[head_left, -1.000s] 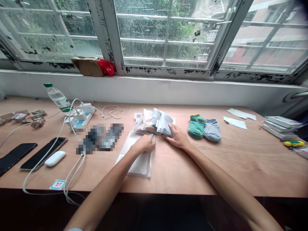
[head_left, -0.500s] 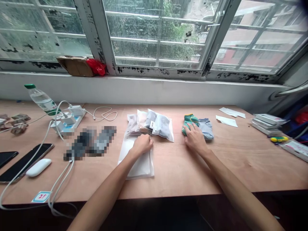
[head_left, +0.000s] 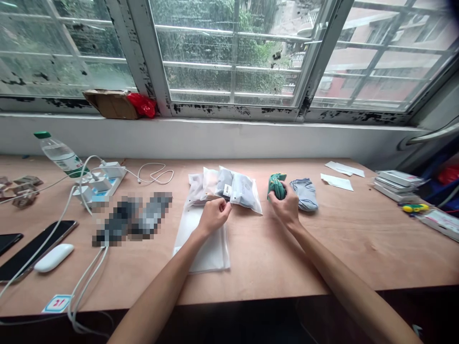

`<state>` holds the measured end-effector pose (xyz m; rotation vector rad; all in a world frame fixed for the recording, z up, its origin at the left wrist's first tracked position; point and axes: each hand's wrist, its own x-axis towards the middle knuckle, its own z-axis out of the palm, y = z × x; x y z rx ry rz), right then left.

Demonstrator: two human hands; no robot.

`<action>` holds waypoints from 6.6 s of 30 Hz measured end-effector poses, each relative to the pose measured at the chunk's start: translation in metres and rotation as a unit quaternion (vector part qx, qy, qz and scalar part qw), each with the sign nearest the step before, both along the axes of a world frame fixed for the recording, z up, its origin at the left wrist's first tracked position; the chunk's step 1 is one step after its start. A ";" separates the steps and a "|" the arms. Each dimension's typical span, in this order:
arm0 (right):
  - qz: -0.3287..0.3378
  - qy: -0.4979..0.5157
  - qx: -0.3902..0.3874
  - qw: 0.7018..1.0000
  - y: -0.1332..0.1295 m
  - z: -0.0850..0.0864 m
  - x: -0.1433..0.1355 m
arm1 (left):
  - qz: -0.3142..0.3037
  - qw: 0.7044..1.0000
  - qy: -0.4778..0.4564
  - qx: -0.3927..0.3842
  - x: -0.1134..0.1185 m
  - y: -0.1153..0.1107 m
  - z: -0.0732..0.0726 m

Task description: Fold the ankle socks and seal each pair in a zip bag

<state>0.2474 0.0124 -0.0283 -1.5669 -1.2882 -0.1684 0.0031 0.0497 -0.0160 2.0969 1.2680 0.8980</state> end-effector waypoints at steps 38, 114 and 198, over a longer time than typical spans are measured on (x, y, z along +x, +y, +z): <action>0.251 -0.283 -0.071 0.923 -0.021 -0.019 -0.082 | 0.004 0.978 0.015 0.207 -0.005 -0.009 -0.004; 0.154 -0.270 0.012 0.950 -0.022 -0.017 -0.075 | -0.147 0.981 -0.108 0.070 0.003 -0.024 0.013; 0.240 -0.265 -0.020 0.934 -0.020 -0.015 -0.072 | 0.062 0.996 -0.067 -0.010 -0.002 -0.002 -0.005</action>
